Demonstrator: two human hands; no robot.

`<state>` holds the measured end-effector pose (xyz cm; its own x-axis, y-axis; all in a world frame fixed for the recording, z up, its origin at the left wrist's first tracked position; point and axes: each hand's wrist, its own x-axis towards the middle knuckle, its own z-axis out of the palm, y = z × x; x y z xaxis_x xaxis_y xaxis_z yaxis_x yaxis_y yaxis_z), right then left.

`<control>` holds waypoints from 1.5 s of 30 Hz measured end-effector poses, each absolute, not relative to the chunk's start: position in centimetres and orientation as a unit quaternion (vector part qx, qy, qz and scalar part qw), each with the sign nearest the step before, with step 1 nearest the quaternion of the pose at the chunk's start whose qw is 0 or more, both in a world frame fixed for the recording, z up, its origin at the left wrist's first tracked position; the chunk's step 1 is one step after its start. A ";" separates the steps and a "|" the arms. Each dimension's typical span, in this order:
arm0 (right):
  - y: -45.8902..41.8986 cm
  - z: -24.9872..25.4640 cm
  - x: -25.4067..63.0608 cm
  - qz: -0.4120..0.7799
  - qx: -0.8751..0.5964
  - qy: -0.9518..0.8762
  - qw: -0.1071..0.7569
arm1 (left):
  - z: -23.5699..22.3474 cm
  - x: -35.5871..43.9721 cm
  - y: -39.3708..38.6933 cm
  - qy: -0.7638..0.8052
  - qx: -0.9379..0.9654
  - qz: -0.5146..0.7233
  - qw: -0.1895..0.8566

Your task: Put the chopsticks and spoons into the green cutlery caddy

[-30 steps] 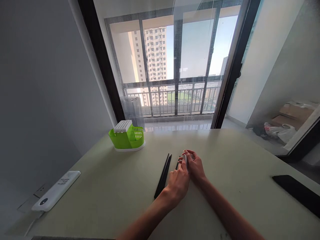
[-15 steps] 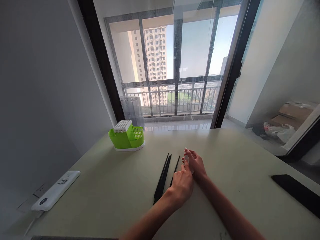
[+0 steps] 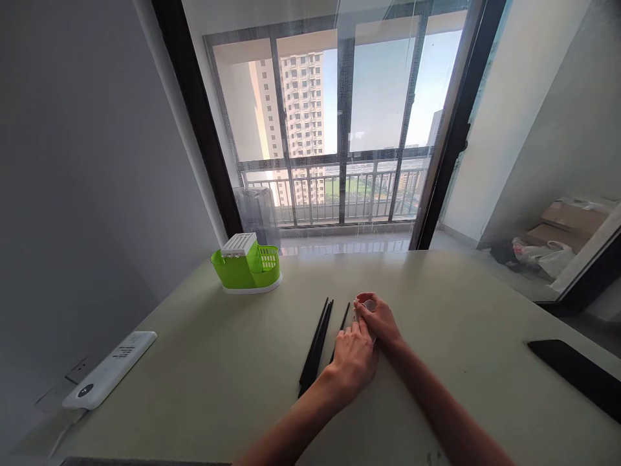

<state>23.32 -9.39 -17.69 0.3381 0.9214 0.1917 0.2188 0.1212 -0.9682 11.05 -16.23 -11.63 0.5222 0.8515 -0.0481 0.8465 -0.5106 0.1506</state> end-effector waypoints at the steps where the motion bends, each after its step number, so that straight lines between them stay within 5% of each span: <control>1: -9.4 -17.7 23.4 0.310 -0.584 -0.493 0.566 | -11.6 11.0 -16.3 0.485 0.871 0.017 0.078; 22: -9.0 -17.9 24.2 0.336 -0.542 -0.537 0.553 | -7.7 7.6 -17.1 0.460 0.883 0.025 0.085; 45: -9.4 -18.0 23.6 0.192 -0.550 -0.636 0.506 | -9.9 7.8 -18.6 0.431 0.894 0.005 0.119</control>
<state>23.58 -9.40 -17.99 0.1182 0.8935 0.4333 0.5054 0.3215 -0.8008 7.84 -18.64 -9.88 0.6282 0.7723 -0.0942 0.7702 -0.6002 0.2160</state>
